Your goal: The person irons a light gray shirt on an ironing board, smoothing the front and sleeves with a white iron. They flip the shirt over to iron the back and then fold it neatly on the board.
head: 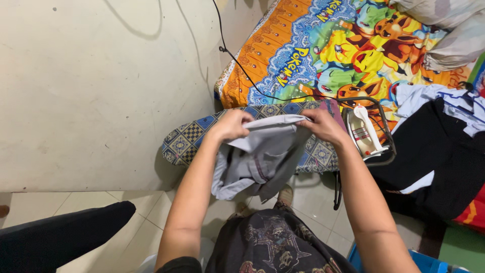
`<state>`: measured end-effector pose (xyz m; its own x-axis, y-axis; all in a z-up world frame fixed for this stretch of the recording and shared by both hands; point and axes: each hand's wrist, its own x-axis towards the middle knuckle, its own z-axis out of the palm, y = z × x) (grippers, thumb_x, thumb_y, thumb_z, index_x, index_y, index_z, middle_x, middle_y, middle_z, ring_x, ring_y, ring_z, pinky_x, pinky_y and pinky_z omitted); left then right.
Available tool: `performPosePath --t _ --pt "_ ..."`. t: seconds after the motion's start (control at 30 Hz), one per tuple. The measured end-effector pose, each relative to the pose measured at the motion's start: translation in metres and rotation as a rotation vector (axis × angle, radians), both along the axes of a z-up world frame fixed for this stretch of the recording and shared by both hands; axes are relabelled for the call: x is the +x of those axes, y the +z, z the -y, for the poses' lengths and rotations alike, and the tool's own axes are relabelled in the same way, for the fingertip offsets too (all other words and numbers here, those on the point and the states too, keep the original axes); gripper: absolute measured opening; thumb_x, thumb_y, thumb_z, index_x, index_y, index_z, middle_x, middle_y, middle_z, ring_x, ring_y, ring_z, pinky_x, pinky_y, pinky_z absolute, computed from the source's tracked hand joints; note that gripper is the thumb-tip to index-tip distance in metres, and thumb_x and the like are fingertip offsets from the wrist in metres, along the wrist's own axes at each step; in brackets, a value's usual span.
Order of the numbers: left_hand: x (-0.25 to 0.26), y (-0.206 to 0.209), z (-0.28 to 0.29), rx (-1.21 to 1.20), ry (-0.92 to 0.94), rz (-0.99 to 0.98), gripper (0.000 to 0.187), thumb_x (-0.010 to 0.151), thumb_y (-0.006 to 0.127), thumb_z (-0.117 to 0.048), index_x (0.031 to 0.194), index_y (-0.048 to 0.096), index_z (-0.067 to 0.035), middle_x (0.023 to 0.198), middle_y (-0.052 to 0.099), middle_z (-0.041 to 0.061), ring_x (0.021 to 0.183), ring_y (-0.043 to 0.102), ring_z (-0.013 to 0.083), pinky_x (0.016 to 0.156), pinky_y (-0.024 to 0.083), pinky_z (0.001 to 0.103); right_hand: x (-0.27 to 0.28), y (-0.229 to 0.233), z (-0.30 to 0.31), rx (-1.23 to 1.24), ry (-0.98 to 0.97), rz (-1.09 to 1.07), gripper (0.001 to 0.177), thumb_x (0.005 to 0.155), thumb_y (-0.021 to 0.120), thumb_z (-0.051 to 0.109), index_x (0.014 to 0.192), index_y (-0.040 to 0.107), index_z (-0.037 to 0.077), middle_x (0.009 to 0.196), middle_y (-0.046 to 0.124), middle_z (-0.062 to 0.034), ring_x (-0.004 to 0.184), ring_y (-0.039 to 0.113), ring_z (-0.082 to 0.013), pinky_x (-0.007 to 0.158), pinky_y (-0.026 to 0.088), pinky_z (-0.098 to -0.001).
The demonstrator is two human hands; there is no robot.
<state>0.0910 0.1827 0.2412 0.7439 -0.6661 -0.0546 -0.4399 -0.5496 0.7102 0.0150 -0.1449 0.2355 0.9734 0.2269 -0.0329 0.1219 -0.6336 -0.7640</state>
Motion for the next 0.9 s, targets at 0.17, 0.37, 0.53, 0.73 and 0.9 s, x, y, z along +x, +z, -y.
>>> performPosePath --t 0.17,0.37,0.53,0.73,0.9 --pt "-0.001 -0.020 -0.015 0.158 0.287 0.028 0.026 0.074 0.070 -0.018 0.096 0.079 -0.007 0.095 0.074 0.024 0.091 0.071 0.0387 0.085 0.056 0.044 -0.011 0.006 0.015 -0.015 -0.109 -0.066 0.019 0.083 0.083 0.015 0.092 0.074 0.002 0.074 0.065 -0.0125 0.071 0.055 -0.0189 0.066 0.045 -0.0362" --pt "-0.004 -0.040 -0.030 -0.086 0.371 0.050 0.019 0.084 0.058 -0.013 0.094 0.067 0.000 0.090 0.068 0.027 0.085 0.068 0.0438 0.079 0.054 0.047 -0.017 -0.014 0.050 -0.456 -0.172 0.325 0.020 0.073 0.075 0.000 0.093 0.076 0.002 0.090 0.067 -0.0202 0.087 0.067 -0.0347 0.080 0.054 -0.0428" --pt "-0.014 -0.026 -0.033 -0.221 0.474 0.032 0.022 0.086 0.064 -0.017 0.105 0.062 -0.007 0.086 0.070 0.023 0.085 0.072 0.0417 0.077 0.055 0.046 -0.019 -0.047 0.080 -0.193 -0.407 0.174 0.026 0.082 0.070 -0.002 0.106 0.077 0.004 0.093 0.073 -0.0153 0.083 0.069 -0.0254 0.078 0.053 -0.0366" --pt "-0.023 -0.025 -0.041 -0.126 0.307 0.080 0.058 0.072 0.080 -0.010 0.116 0.042 -0.012 0.096 0.066 0.021 0.093 0.068 0.0460 0.079 0.055 0.049 -0.022 -0.089 0.089 0.529 -0.621 0.120 0.015 0.093 0.074 0.006 0.107 0.073 0.001 0.092 0.073 -0.0008 0.081 0.064 -0.0084 0.075 0.051 -0.0234" --pt "-0.035 -0.079 -0.060 -0.142 0.264 0.297 0.041 0.074 0.060 0.009 0.110 0.053 -0.009 0.109 0.059 0.022 0.099 0.064 0.0468 0.082 0.053 0.050 -0.026 -0.102 0.080 0.516 -0.725 0.157 0.013 0.100 0.074 0.010 0.107 0.075 -0.001 0.089 0.068 0.0029 0.078 0.055 -0.0036 0.068 0.043 -0.0219"
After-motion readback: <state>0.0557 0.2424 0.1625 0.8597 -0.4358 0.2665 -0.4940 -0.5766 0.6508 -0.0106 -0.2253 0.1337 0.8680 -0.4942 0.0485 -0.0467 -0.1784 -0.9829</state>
